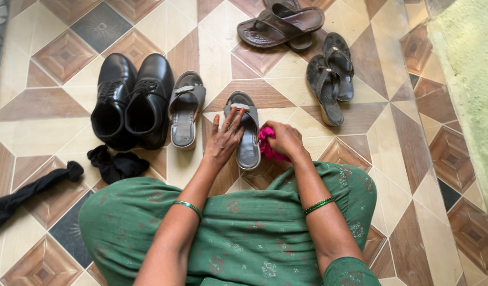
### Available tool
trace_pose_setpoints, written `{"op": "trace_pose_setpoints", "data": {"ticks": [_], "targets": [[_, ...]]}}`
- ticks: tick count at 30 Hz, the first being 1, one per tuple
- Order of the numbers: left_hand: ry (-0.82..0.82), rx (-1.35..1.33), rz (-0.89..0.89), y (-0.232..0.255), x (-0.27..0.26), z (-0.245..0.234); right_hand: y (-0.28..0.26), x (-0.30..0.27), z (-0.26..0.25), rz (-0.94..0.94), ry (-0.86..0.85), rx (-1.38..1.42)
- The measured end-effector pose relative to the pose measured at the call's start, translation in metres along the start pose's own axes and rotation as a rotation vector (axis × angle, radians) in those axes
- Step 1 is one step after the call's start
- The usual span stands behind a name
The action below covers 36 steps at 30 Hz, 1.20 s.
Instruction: The person sits on the floor and wipes several pairs of shoes with a pink cloth. They handle black lace-up shoes, gray slip-ons, and dark sandals, wiping the uppers and soles of each item one at a time.
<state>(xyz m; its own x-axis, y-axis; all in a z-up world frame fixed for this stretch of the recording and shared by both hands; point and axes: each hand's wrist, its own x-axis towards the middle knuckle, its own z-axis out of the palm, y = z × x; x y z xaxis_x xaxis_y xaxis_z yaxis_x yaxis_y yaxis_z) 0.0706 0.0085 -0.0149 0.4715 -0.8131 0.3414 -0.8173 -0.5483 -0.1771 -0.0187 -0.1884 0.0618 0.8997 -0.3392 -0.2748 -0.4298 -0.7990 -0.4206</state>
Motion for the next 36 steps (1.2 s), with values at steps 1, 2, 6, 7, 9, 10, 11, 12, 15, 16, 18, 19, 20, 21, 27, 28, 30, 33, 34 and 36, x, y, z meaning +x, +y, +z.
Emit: {"op": "trace_pose_setpoints", "data": {"ticks": [1, 2, 6, 7, 9, 10, 11, 12, 15, 16, 18, 19, 20, 21, 27, 28, 30, 33, 34, 36], "targets": [[-0.07, -0.047, 0.042, -0.003, 0.004, 0.0, 0.0, -0.001, -0.007, 0.022, 0.05, 0.02], [-0.139, -0.093, 0.085, -0.006, 0.006, -0.002, 0.0, -0.001, -0.015, 0.044, 0.101, 0.04], [-0.122, -0.006, 0.221, -0.008, 0.018, -0.009, 0.015, 0.002, -0.037, 0.054, 0.309, 0.231], [-0.117, -0.092, 0.198, -0.009, 0.021, -0.013, 0.022, 0.002, -0.039, 0.02, 0.384, 0.256], [-0.107, -0.266, 0.153, -0.01, 0.027, -0.024, 0.041, 0.004, -0.039, -0.046, 0.533, 0.304], [-0.084, -0.269, 0.146, -0.008, 0.03, -0.031, 0.053, 0.007, -0.038, 0.014, 0.522, 0.353], [-0.065, -0.271, 0.143, -0.008, 0.03, -0.039, 0.064, 0.013, -0.034, 0.077, 0.509, 0.407], [-0.046, -0.272, 0.14, -0.008, 0.031, -0.047, 0.077, 0.019, -0.03, 0.141, 0.495, 0.461], [0.009, -0.386, 0.132, -0.009, 0.036, -0.068, 0.103, 0.039, -0.01, 0.02, 0.289, 0.855], [-0.058, -0.424, 0.089, -0.012, 0.035, -0.074, 0.106, 0.043, -0.004, 0.038, 0.231, 0.934], [-0.19, -0.503, -0.002, -0.015, 0.027, -0.082, 0.105, 0.046, 0.006, 0.074, 0.109, 1.083], [-0.134, -0.539, -0.038, -0.014, 0.023, -0.084, 0.1, 0.045, 0.009, 0.064, 0.147, 0.999], [-0.076, -0.574, -0.073, -0.012, 0.017, -0.084, 0.092, 0.044, 0.01, 0.054, 0.183, 0.914], [-0.018, -0.613, -0.108, -0.01, 0.014, -0.082, 0.084, 0.04, 0.01, 0.047, 0.22, 0.826], [-0.036, -0.678, -0.239, -0.012, 0.005, -0.07, 0.016, -0.004, 0.007, -0.158, 0.537, 0.135], [-0.092, -0.681, -0.261, -0.016, 0.008, -0.068, 0.007, -0.007, 0.009, -0.127, 0.489, 0.113], [-0.211, -0.696, -0.309, -0.02, 0.011, -0.063, -0.007, -0.014, 0.019, -0.06, 0.383, 0.066], [-0.088, -0.781, -0.3, -0.022, 0.013, -0.055, -0.024, -0.019, 0.043, -0.477, 0.468, -0.118], [-0.088, -0.778, -0.302, -0.024, 0.015, -0.051, -0.027, -0.017, 0.046, -0.453, 0.437, -0.185], [-0.098, -0.767, -0.315, -0.024, 0.014, -0.046, -0.029, -0.011, 0.046, -0.318, 0.423, -0.187]]}}
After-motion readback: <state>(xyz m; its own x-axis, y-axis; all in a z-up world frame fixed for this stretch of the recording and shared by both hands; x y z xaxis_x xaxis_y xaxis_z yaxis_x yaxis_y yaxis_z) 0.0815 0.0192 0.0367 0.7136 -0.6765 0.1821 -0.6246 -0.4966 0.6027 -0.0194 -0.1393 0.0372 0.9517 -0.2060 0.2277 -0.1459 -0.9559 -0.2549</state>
